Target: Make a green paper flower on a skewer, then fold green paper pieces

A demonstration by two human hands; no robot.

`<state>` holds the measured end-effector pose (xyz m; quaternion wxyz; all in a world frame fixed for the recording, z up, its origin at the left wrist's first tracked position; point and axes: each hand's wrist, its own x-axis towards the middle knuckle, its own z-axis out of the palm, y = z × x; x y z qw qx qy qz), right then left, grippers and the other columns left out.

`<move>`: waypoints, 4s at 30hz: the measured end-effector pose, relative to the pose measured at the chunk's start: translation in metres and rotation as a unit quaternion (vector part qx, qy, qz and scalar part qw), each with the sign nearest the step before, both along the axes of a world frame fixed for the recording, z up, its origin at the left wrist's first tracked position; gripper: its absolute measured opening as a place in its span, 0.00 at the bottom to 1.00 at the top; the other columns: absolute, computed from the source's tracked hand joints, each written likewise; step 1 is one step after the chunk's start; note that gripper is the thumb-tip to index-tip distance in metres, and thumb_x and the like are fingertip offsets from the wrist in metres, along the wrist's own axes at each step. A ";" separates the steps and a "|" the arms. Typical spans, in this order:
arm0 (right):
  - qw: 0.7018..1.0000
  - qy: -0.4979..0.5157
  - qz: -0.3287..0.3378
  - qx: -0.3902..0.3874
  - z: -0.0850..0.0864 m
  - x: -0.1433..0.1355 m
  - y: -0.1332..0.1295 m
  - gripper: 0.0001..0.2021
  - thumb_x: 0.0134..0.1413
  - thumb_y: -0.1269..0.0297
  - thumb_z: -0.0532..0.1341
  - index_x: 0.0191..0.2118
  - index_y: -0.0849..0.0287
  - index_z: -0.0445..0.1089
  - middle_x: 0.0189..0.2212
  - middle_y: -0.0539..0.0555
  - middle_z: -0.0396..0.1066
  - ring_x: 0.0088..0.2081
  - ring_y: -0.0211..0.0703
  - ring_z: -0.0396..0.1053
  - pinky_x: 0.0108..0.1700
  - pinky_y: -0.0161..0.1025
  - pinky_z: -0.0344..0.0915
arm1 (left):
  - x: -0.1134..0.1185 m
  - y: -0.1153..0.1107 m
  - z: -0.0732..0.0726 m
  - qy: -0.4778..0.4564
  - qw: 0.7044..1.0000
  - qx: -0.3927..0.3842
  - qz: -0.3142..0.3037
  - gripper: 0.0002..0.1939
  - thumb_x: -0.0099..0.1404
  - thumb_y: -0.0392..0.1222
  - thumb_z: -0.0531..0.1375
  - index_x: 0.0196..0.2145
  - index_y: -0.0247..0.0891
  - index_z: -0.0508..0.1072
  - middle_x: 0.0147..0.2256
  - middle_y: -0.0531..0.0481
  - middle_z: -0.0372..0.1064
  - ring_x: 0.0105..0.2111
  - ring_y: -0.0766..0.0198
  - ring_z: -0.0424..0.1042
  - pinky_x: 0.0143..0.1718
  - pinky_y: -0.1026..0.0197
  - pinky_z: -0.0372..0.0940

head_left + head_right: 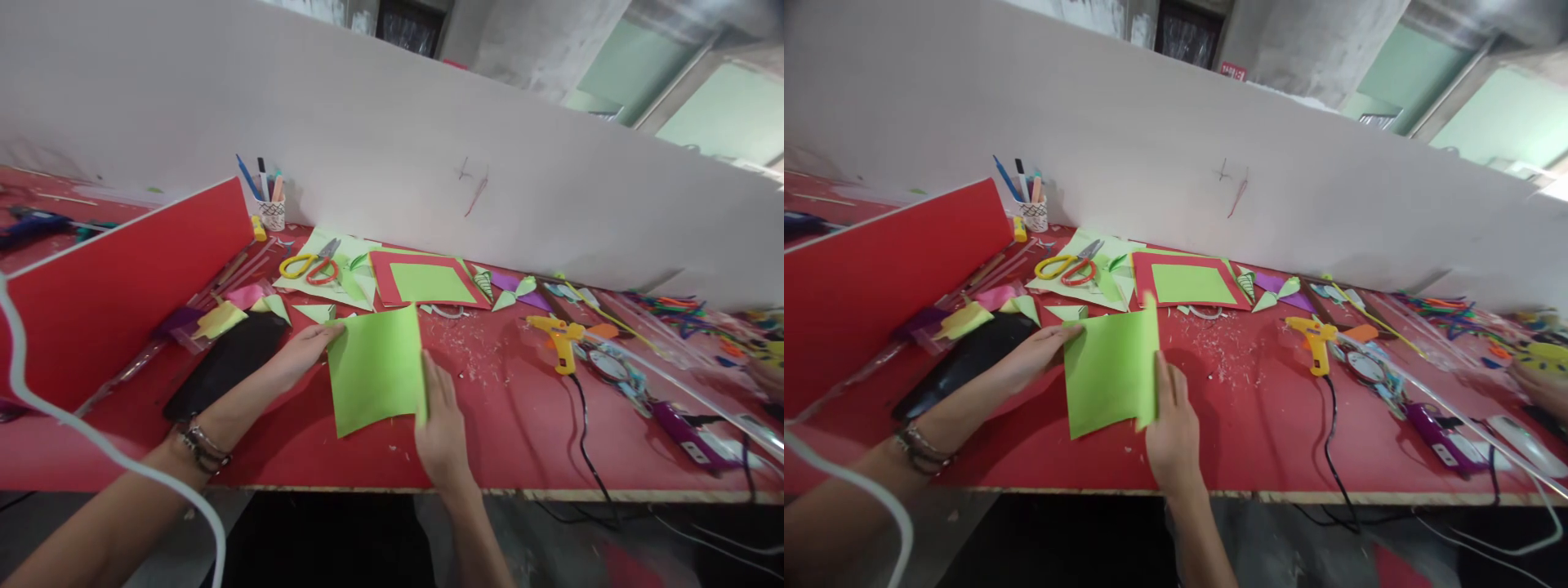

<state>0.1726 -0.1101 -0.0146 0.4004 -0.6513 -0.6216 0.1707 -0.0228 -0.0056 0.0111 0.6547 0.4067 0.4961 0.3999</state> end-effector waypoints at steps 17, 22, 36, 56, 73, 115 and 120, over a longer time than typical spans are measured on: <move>0.972 0.102 0.212 -0.010 0.000 -0.029 -0.011 0.43 0.39 0.51 0.63 0.60 0.49 0.42 0.62 0.55 0.33 0.61 0.57 0.39 0.57 0.53 0.51 | 0.005 -0.015 0.004 -0.038 0.998 0.041 0.026 0.14 0.48 0.50 0.63 0.27 0.35 0.73 0.22 0.51 0.72 0.22 0.64 0.70 0.25 0.65 0.63; 0.897 0.398 0.173 -0.086 -0.001 -0.033 -0.004 0.32 0.48 0.57 0.57 0.58 0.54 0.44 0.49 0.59 0.62 0.48 0.47 0.64 0.47 0.46 0.63 | 0.013 -0.022 0.004 -0.036 0.999 0.004 -0.013 0.15 0.50 0.52 0.61 0.25 0.35 0.71 0.20 0.53 0.70 0.19 0.67 0.67 0.21 0.67 0.61; 0.851 0.507 -0.008 -0.133 -0.003 -0.039 0.002 0.16 0.46 0.59 0.60 0.42 0.59 0.66 0.36 0.53 0.73 0.35 0.43 0.70 0.38 0.39 0.66 | 0.017 -0.032 0.001 0.039 0.985 0.008 -0.169 0.17 0.52 0.51 0.60 0.34 0.34 0.73 0.31 0.49 0.73 0.28 0.64 0.70 0.29 0.65 0.63; 0.920 0.373 -0.011 -0.123 0.003 -0.041 -0.004 0.15 0.46 0.59 0.60 0.40 0.61 0.67 0.34 0.54 0.72 0.34 0.43 0.69 0.35 0.38 0.66 | 0.011 -0.032 -0.002 0.053 0.972 0.008 -0.228 0.21 0.53 0.51 0.59 0.41 0.36 0.70 0.41 0.48 0.72 0.39 0.58 0.71 0.38 0.61 0.66; 0.889 0.439 -0.026 -0.126 0.004 -0.041 -0.006 0.18 0.48 0.54 0.56 0.42 0.59 0.68 0.36 0.55 0.72 0.36 0.44 0.69 0.38 0.39 0.66 | 0.010 -0.032 0.003 0.053 0.967 -0.011 -0.247 0.25 0.52 0.52 0.60 0.45 0.36 0.67 0.43 0.46 0.70 0.40 0.57 0.71 0.39 0.60 0.66; 0.906 0.408 -0.023 -0.114 0.001 -0.041 -0.006 0.15 0.49 0.54 0.56 0.35 0.62 0.69 0.29 0.54 0.71 0.31 0.41 0.68 0.33 0.36 0.64 | 0.012 -0.035 0.011 0.034 0.971 -0.018 -0.235 0.23 0.51 0.53 0.61 0.41 0.36 0.70 0.33 0.47 0.74 0.37 0.56 0.72 0.38 0.58 0.66; 0.902 0.414 -0.022 -0.118 0.001 -0.041 -0.006 0.16 0.48 0.53 0.56 0.35 0.62 0.69 0.29 0.53 0.72 0.31 0.42 0.68 0.33 0.36 0.65 | 0.011 -0.034 0.007 0.041 0.970 -0.012 -0.240 0.24 0.51 0.54 0.60 0.42 0.37 0.70 0.35 0.47 0.74 0.37 0.57 0.71 0.38 0.58 0.66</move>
